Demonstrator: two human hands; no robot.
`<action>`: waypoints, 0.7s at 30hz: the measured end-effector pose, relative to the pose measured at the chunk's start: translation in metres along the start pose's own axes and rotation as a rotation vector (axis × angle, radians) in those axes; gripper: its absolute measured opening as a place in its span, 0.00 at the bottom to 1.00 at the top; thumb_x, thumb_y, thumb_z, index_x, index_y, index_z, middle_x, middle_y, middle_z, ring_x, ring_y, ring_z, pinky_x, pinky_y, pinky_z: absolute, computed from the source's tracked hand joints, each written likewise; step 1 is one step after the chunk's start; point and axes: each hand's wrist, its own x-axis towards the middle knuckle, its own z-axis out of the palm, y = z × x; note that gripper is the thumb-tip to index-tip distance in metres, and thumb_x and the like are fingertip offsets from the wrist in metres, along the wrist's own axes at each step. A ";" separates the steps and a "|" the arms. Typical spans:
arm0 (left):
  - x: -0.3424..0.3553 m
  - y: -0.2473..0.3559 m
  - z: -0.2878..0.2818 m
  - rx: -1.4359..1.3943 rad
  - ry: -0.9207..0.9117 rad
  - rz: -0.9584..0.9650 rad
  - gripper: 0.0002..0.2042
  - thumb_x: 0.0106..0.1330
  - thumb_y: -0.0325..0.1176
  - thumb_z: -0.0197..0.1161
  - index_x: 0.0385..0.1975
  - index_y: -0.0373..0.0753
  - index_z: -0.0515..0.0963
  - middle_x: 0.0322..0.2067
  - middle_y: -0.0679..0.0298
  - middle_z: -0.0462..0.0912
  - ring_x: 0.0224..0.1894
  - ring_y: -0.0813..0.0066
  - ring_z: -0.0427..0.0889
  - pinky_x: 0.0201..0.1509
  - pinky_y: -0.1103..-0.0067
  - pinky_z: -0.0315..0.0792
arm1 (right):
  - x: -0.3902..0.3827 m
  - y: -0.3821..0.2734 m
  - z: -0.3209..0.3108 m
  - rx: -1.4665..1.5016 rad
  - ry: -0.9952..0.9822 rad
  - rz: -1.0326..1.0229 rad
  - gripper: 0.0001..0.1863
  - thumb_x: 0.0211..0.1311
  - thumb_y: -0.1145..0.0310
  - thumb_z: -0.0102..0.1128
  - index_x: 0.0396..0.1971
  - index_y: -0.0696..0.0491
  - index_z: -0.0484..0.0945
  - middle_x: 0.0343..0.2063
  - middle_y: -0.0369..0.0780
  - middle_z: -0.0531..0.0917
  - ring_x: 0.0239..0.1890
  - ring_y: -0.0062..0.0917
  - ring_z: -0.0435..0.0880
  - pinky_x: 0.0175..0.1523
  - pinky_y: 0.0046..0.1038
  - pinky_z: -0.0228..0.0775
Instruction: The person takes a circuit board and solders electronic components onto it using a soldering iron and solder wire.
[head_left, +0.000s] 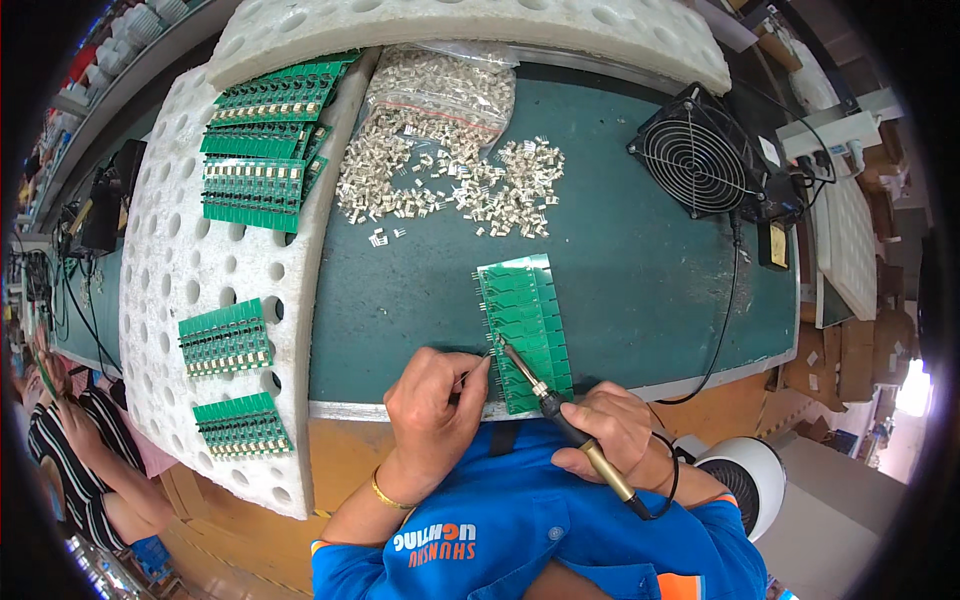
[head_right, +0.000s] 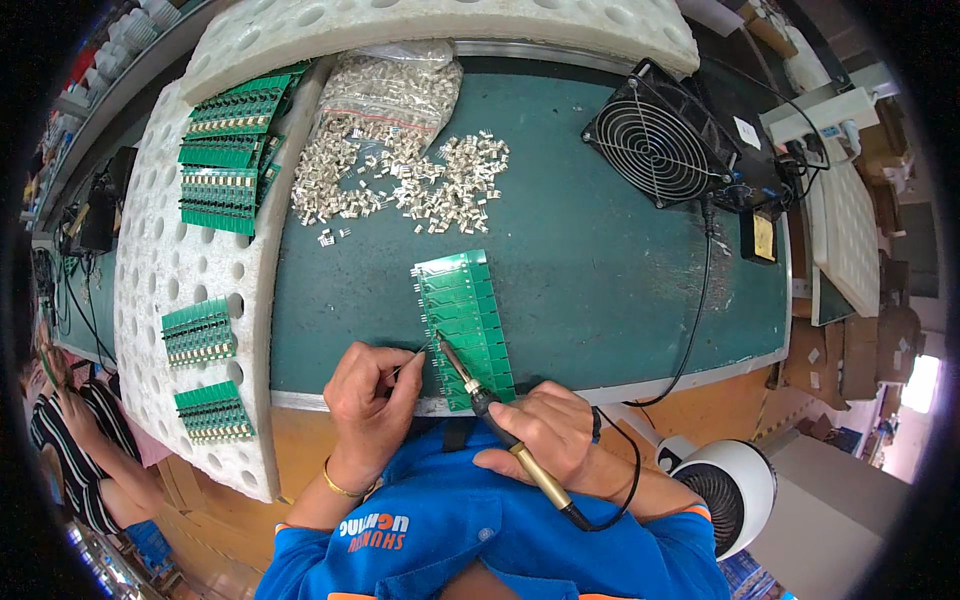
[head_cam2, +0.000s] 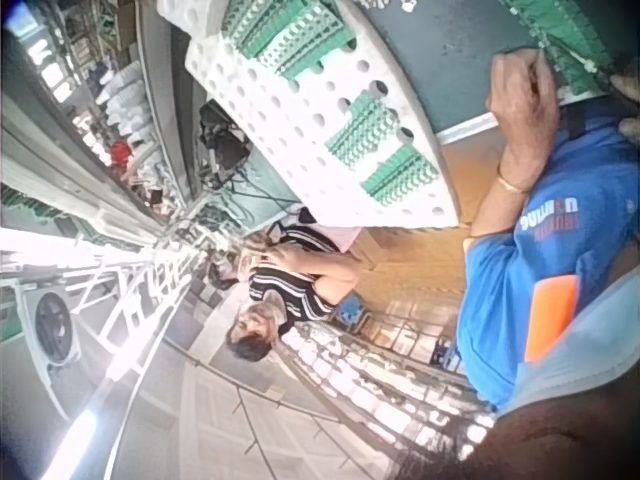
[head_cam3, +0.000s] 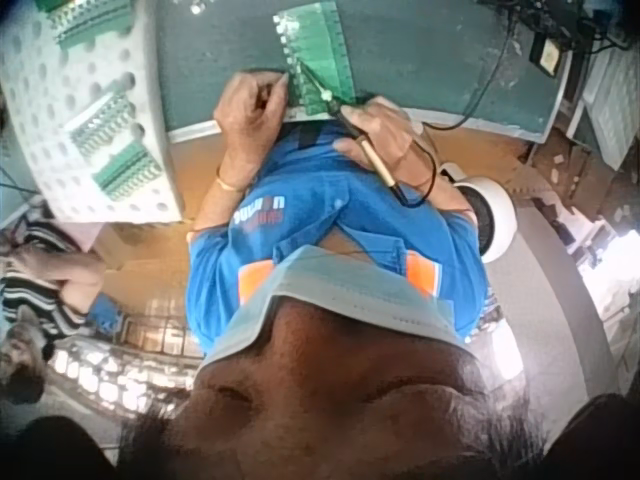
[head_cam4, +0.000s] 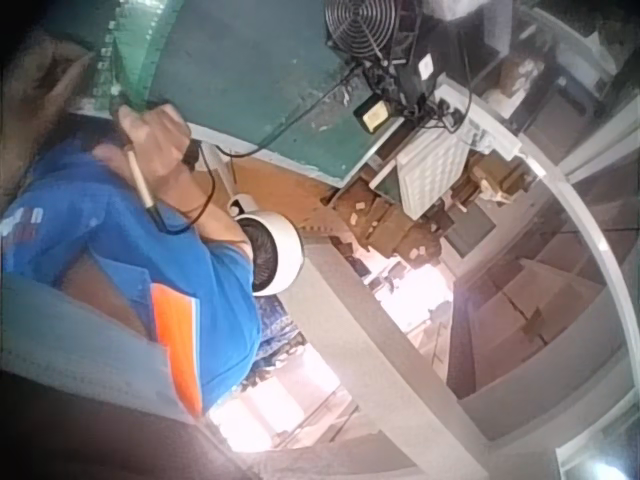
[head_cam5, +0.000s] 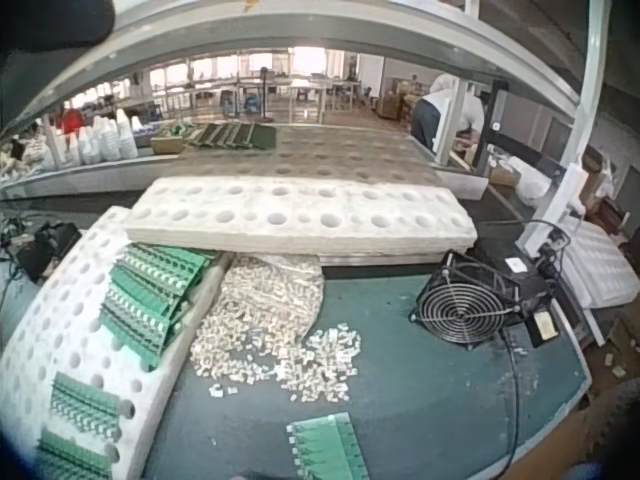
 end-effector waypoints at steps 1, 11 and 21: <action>0.000 0.000 0.000 0.002 -0.002 0.007 0.08 0.52 0.19 0.72 0.24 0.37 0.78 0.19 0.66 0.72 0.17 0.80 0.67 0.19 0.81 0.61 | 0.000 -0.001 0.000 -0.026 -0.005 -0.010 0.26 0.54 0.53 0.73 0.38 0.61 0.77 0.21 0.42 0.81 0.21 0.30 0.82 0.27 0.27 0.72; 0.000 -0.001 0.000 0.005 -0.003 0.005 0.08 0.52 0.19 0.72 0.24 0.37 0.78 0.18 0.65 0.72 0.17 0.79 0.68 0.19 0.81 0.61 | 0.001 0.000 -0.001 -0.099 -0.004 -0.055 0.25 0.57 0.53 0.70 0.38 0.61 0.77 0.22 0.42 0.81 0.21 0.30 0.80 0.27 0.29 0.71; -0.004 -0.002 -0.005 0.028 0.032 -0.028 0.08 0.52 0.19 0.71 0.23 0.37 0.78 0.18 0.66 0.72 0.17 0.81 0.67 0.20 0.83 0.60 | 0.003 0.003 -0.005 -0.065 0.051 -0.061 0.24 0.60 0.53 0.68 0.41 0.61 0.76 0.22 0.41 0.80 0.21 0.29 0.79 0.27 0.28 0.71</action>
